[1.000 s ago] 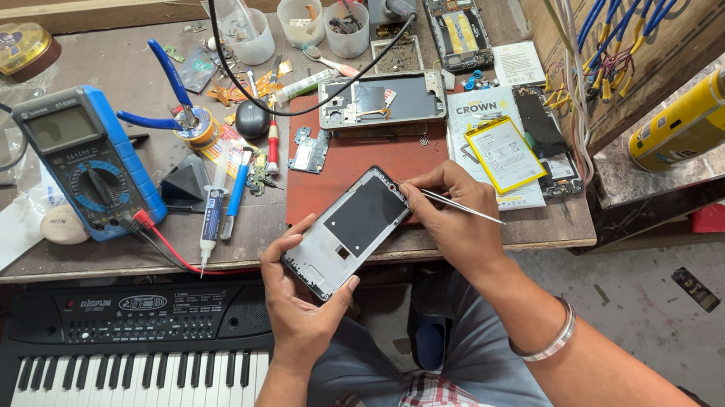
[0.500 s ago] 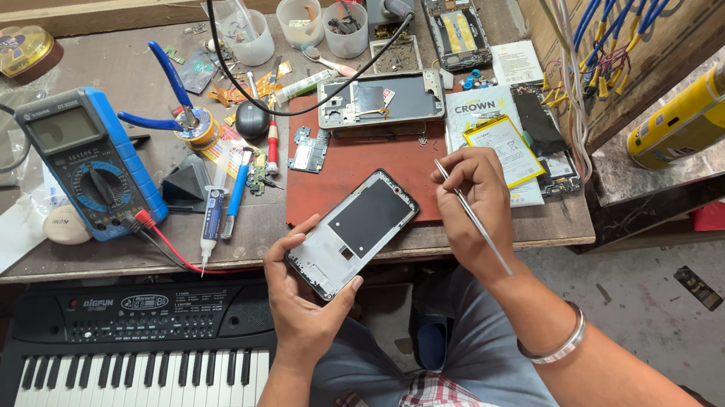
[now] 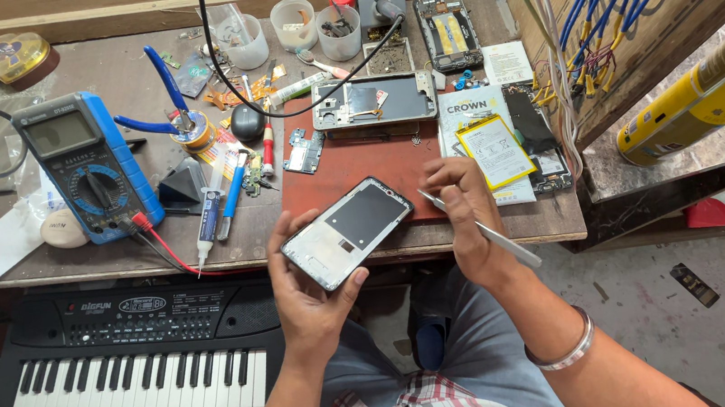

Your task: The person removes a protective film from a smartphone screen, then uses a metal spudger to pry and separate the screen assembly from the phone's frame. The person handles the phone and screen components while working at a cluttered electronics repair bench.

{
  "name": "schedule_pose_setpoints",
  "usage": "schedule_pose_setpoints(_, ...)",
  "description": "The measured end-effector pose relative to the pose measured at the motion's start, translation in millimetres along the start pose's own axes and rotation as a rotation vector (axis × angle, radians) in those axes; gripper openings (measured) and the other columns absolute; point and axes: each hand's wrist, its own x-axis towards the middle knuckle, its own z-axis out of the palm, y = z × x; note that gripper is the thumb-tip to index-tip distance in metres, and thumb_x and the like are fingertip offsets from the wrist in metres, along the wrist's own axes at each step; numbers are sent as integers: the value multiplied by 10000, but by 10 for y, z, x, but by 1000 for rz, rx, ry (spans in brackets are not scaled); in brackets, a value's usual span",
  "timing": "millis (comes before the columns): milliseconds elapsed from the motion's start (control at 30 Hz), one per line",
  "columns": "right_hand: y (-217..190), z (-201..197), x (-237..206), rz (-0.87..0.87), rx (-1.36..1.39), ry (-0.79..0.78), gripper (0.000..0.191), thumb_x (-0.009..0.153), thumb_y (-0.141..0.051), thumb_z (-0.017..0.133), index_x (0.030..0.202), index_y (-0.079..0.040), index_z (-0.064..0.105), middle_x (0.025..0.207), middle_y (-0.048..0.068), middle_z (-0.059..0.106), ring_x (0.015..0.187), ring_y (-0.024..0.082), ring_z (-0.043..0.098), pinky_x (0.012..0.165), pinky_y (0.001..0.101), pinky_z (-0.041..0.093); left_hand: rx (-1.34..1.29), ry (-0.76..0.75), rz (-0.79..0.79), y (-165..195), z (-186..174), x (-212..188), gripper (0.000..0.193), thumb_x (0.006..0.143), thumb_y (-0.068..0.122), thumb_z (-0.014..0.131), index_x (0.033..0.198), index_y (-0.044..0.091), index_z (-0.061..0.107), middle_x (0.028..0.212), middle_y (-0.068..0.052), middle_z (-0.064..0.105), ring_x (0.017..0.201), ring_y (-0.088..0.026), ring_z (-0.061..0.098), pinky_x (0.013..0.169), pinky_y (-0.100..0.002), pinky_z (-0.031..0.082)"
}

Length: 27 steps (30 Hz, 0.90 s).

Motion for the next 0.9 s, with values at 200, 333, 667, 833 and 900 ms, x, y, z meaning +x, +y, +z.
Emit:
schedule_pose_setpoints(200, 106, -11, -87, 112, 134, 28, 451, 1116, -486, 434, 1069, -54, 553, 915, 53, 606, 781, 87, 576, 714, 239, 515, 247, -172, 267, -95, -36, 96, 802, 910, 198, 824, 1493, 128, 277, 1633, -220, 357, 1502, -315, 462, 1222, -423, 484)
schedule_pose_setpoints(333, 58, -9, -44, 158, 110, 63, 238, 1061, -271, 606, 1004, -40, 600, 909, 73, 663, 786, 84, 634, 720, 226, 544, 341, -236, 387, -168, -147, 195, 747, 961, 326, 775, 1465, 173, 245, 1603, -273, 447, 1504, -350, 446, 1252, -456, 395)
schedule_pose_setpoints(667, -64, 4, 29, 123, 122, 136, 128, 924, 13, 741, 1033, -12, 678, 1196, 99, 713, 990, 94, 659, 869, 238, 549, 232, -194, 309, -242, -201, 189, 799, 954, 407, 795, 1451, 149, 226, 1562, -273, 456, 1412, -322, 553, 1188, -441, 479)
schedule_pose_setpoints(833, -98, -30, -3, 159, -48, 61, 135, 900, 22, 703, 1025, -26, 691, 1029, 90, 732, 899, 112, 699, 801, 242, 563, 401, -191, 374, -222, -149, 200, 868, 868, 306, 813, 1490, 119, 237, 1511, -245, 503, 1417, -335, 547, 1323, -517, 306)
schedule_pose_setpoints(900, -115, -46, -8, 153, -97, 47, 162, 879, 31, 680, 1031, -21, 700, 990, 85, 740, 876, 119, 710, 788, 244, 564, 375, -212, 371, -215, -146, 210, 844, 879, 257, 811, 1481, 129, 234, 1529, -258, 484, 1435, -338, 520, 1290, -501, 352)
